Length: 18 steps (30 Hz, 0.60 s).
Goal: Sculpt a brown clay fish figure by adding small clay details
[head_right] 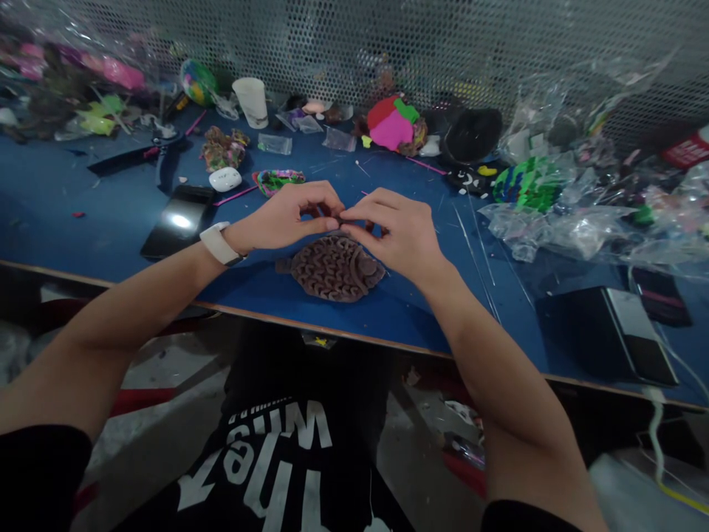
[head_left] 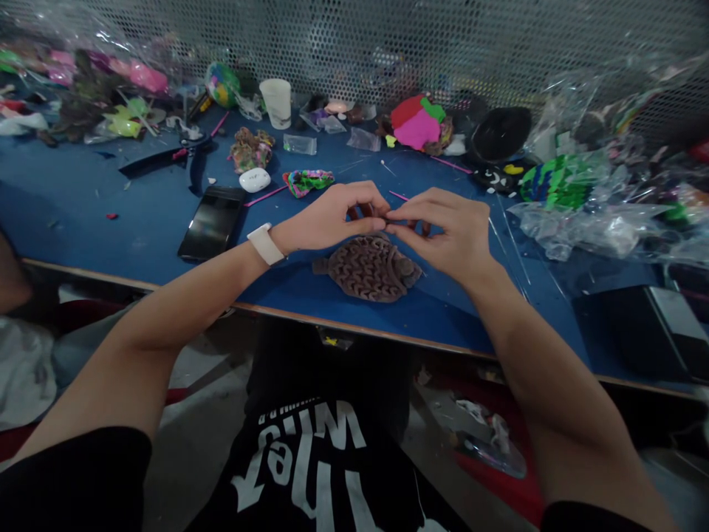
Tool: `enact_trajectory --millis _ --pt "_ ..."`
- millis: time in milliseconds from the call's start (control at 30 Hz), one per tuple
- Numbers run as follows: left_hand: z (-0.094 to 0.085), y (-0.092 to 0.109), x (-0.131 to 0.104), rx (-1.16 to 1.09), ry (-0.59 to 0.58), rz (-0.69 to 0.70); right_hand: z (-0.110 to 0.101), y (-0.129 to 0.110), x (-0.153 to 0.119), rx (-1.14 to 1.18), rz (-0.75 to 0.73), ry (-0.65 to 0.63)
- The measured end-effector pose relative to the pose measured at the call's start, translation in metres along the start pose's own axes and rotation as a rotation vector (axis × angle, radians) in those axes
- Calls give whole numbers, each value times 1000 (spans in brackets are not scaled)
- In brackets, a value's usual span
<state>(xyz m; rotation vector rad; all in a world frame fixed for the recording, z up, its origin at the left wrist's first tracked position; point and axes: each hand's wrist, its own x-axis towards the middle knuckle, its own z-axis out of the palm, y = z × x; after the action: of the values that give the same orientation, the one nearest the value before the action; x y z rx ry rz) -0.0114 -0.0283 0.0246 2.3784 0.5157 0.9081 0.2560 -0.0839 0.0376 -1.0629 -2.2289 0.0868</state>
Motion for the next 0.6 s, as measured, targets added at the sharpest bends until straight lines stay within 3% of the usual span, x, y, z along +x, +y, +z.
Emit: enact_trajectory --millis 133,267,467,533,600 --pt "0 2 1 -10 -28 -44 2 -4 0 -76 -43 -4" --pt "-5 5 2 64 -28 -44 0 2 2 -114 4 33" --pt "-10 -4 -2 371 -113 -40 -11 42 3 54 242 408" --pt "-11 -9 -3 487 -148 -80 -12 49 3 139 251 412" --pt "-14 -12 -5 574 -174 -123 -11 49 2 137 236 336"
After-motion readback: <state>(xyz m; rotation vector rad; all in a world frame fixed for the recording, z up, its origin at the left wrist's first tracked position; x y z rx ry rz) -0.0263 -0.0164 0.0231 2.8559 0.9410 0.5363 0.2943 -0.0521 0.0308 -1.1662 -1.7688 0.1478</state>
